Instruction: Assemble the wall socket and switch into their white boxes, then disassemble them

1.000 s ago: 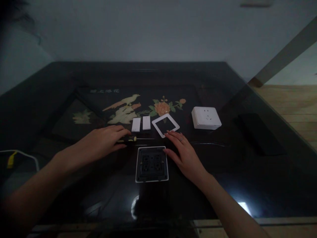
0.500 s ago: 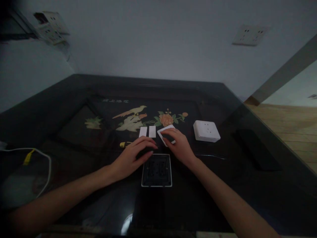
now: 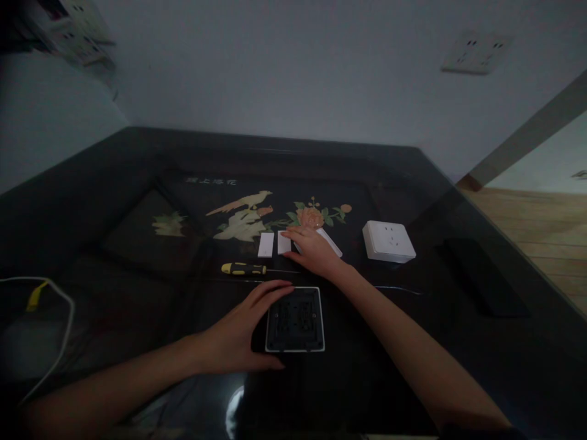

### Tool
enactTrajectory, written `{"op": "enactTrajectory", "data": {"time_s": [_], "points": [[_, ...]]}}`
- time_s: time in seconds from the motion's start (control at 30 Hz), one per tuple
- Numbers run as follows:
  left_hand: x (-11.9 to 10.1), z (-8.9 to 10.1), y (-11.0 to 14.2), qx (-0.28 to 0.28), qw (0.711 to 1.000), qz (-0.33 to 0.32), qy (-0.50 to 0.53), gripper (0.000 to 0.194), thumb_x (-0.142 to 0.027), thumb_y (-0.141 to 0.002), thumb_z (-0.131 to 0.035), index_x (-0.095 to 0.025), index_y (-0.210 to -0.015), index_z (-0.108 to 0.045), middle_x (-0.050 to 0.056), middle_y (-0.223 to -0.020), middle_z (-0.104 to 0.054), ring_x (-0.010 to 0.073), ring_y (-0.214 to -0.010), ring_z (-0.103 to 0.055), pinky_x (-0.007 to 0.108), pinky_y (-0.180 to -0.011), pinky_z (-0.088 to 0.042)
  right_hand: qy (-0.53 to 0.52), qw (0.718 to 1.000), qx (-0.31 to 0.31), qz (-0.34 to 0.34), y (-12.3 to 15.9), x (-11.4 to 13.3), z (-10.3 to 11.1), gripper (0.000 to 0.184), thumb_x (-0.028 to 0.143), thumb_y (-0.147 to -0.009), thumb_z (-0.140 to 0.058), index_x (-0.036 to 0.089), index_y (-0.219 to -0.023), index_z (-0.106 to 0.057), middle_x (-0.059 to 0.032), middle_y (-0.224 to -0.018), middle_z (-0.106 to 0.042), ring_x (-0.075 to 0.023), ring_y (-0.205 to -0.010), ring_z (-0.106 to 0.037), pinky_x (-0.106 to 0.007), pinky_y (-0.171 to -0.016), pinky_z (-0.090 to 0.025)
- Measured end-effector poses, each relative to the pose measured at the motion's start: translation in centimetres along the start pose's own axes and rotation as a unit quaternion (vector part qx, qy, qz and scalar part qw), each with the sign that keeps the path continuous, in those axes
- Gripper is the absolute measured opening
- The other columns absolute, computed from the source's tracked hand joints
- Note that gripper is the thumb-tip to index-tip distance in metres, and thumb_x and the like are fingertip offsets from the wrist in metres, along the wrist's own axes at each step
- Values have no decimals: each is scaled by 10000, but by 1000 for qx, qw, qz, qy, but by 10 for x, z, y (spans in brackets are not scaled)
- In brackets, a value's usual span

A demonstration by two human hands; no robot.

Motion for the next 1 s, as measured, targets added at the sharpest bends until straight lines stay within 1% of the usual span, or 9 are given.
{"op": "enactTrajectory", "data": {"time_s": [0.1,0.2,0.3,0.37,0.43,0.5,0.63,0.8,1.0], "points": [[-1,-1,1,-4,999,-3,-35,1003,-316,-673,-822,-304,-1488,-238,134,-1507,-332,346,-1373,-398,555,-1116,-399,-16,1000,-11,-7,1,1,6,439,240,-834,-684,210,-1265,-608,-126,-1305,-617,-278,-1226,-573,-517,-1043,-455],[0,3,1,-6,998,-7,-63,985,-305,-690,-800,-284,-1493,-231,141,-1510,-335,343,-1368,-406,555,-1120,-397,-44,998,-37,-10,10,8,24,429,268,-845,-669,198,-1263,-601,-137,-1310,-569,-281,-1233,-549,-505,-1053,-446],[1,11,0,-15,997,-10,-81,954,-294,-707,-785,-271,-1494,-247,140,-1517,-336,343,-1386,-388,556,-1130,-385,-76,995,-66,-11,30,18,44,430,310,-867,-646,237,-1284,-573,-118,-1276,-549,-278,-1238,-527,-527,-1071,-424],[3,14,0,-16,996,-12,-86,952,-297,-715,-783,-279,-1498,-242,139,-1526,-327,348,-1401,-368,566,-1139,-369,-103,992,-73,-11,49,26,53,418,334,-879,-636,270,-1286,-564,-101,-1244,-555,-270,-1206,-543,-521,-1039,-460],[5,16,-1,-14,996,-14,-89,958,-310,-724,-787,-292,-1504,-231,140,-1533,-319,353,-1413,-350,573,-1145,-355,-134,988,-78,-14,68,32,56,401,366,-909,-599,284,-1299,-552,-101,-1248,-552,-258,-1189,-561,-469,-972,-525],[6,16,-1,-11,996,-19,-90,958,-352,-733,-794,-301,-1507,-230,141,-1534,-321,359,-1415,-345,577,-1145,-352,-169,982,-85,-20,84,37,58,399,397,-937,-556,297,-1322,-536,-106,-1282,-545,-258,-1209,-566,-442,-950,-546],[6,16,0,-10,994,-35,-101,1005,-527,-728,-784,-321,-1515,-194,148,-1531,-315,373,-1402,-351,596,-1131,-361,-221,972,-72,-23,102,47,56,446,398,-922,-594,330,-1356,-520,-94,-1329,-572,-268,-1253,-554,-470,-1008,-511],[7,17,2,-16,993,-36,-112,995,-572,-758,-738,-343,-1521,-143,141,-1521,-298,356,-1400,-344,571,-1135,-366,-139,988,-30,56,105,64,46,486,367,-914,-613,277,-1381,-513,-120,-1335,-594,-234,-1183,-607,-409,-960,-542],[5,16,2,-16,994,-39,-99,929,-516,-791,-733,-354,-1511,-168,124,-1496,-319,332,-1381,-372,539,-1135,-382,-54,991,-43,111,107,71,38,503,319,-912,-609,242,-1397,-504,-151,-1336,-599,-260,-1224,-577,-460,-942,-549]]}}
Point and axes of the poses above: each hand's wrist, its own y-axis away from the middle knuckle, its own z-axis out of the back of the hand, x = y × z, the point moved 7 cm from there along -y, towards the middle knuckle
